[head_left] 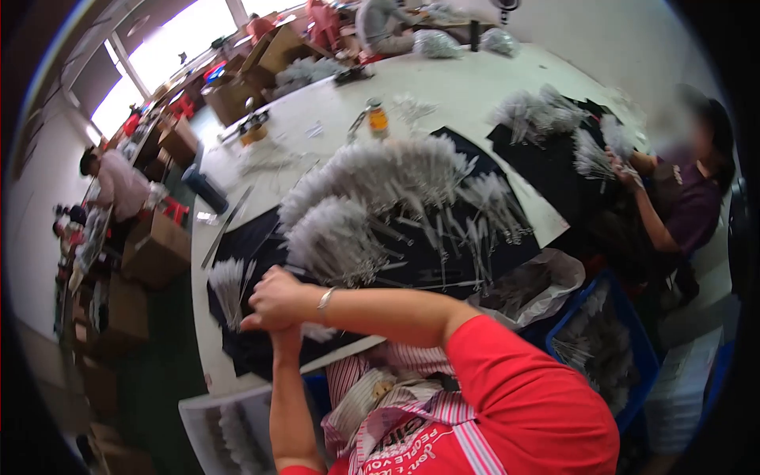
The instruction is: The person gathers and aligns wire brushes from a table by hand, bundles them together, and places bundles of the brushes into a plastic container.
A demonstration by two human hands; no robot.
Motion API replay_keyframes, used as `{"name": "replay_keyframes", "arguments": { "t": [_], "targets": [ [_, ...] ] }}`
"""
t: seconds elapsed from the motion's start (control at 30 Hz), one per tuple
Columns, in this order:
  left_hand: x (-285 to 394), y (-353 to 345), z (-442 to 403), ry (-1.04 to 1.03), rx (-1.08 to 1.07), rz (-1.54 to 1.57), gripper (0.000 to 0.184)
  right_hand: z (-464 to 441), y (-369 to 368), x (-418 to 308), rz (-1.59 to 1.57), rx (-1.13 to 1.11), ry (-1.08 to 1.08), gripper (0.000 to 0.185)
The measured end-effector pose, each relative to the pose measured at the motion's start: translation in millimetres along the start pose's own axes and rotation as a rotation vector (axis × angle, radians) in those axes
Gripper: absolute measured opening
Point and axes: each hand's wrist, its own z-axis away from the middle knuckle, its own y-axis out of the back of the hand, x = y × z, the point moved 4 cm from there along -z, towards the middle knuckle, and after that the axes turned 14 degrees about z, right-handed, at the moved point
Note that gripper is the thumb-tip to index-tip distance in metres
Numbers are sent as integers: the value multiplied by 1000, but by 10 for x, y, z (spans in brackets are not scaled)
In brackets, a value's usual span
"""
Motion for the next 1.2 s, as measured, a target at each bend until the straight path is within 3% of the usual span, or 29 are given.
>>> {"name": "replay_keyframes", "arguments": {
  "t": [0.07,0.13,0.17,0.2,0.27,0.33,0.37,0.4,0.47,0.53,0.6,0.63,0.7,0.73,0.83,0.87,0.9,0.93,1.0,1.03,1.07,1.13,1.17,1.2],
  "targets": [
    [-459,-565,258,-11,-61,-329,26,82,-45,91,-51,-48,-39,64],
    [-719,-1045,445,10,-81,-662,22,232,13,183,-144,129,-115,58],
    [-609,-1228,639,40,-91,-824,19,259,-32,267,-345,385,-78,53],
    [-558,-1602,701,-3,-251,-1227,15,327,-94,376,-544,644,-59,49],
    [-515,-1887,704,93,-153,-1239,12,591,64,568,-931,451,-263,42],
    [-428,-2059,746,32,-231,-1201,13,802,-99,824,-961,265,-557,52],
    [-392,-2125,779,32,-259,-1258,16,900,-128,825,-965,250,-549,52],
    [-359,-2207,802,24,-246,-1261,16,1022,-216,730,-1163,19,-609,58],
    [-446,-2587,948,-342,-934,-1703,19,1208,-393,486,-1475,-348,-610,71],
    [-574,-2696,1192,-356,-1136,-1906,18,1238,-548,224,-2108,-440,-509,64],
    [-685,-2450,1422,-406,-1408,-2039,16,1264,-516,223,-2008,-89,-300,48],
    [-708,-2376,1457,-402,-1405,-2045,16,1370,-491,217,-1766,175,52,32],
    [-736,-2301,1588,-565,-1638,-2020,16,1346,-658,219,-1784,116,17,32],
    [-710,-2291,1601,-562,-1638,-2027,16,1318,-698,207,-1792,59,-17,32],
    [-601,-2314,1612,-490,-1624,-2140,29,1220,-777,200,-1795,-110,-115,32],
    [-518,-2361,1625,-297,-1501,-2103,42,1191,-808,213,-1790,-163,-149,32],
    [-459,-2382,1647,-114,-1376,-2050,56,1147,-917,250,-1944,-170,-453,33],
    [-427,-2389,1710,-120,-1382,-2051,56,1127,-842,255,-1942,-163,-448,33],
    [-191,-2421,1674,-223,-704,-1793,93,1081,-566,216,-1920,-138,-223,38],
    [-141,-2314,1664,-262,-490,-1693,100,1058,-476,191,-1890,-65,-194,42],
    [-203,-2253,1653,-272,-486,-1697,100,1042,-413,122,-1888,-71,-184,42],
    [-357,-1971,1578,135,-20,-854,102,1010,-297,25,-1844,54,-151,30],
    [-409,-1825,1570,248,17,-715,99,994,-371,-1,-1850,-13,-55,43],
    [-460,-1766,1578,317,42,-685,91,985,-354,-29,-1767,14,-23,43]
  ]
}}
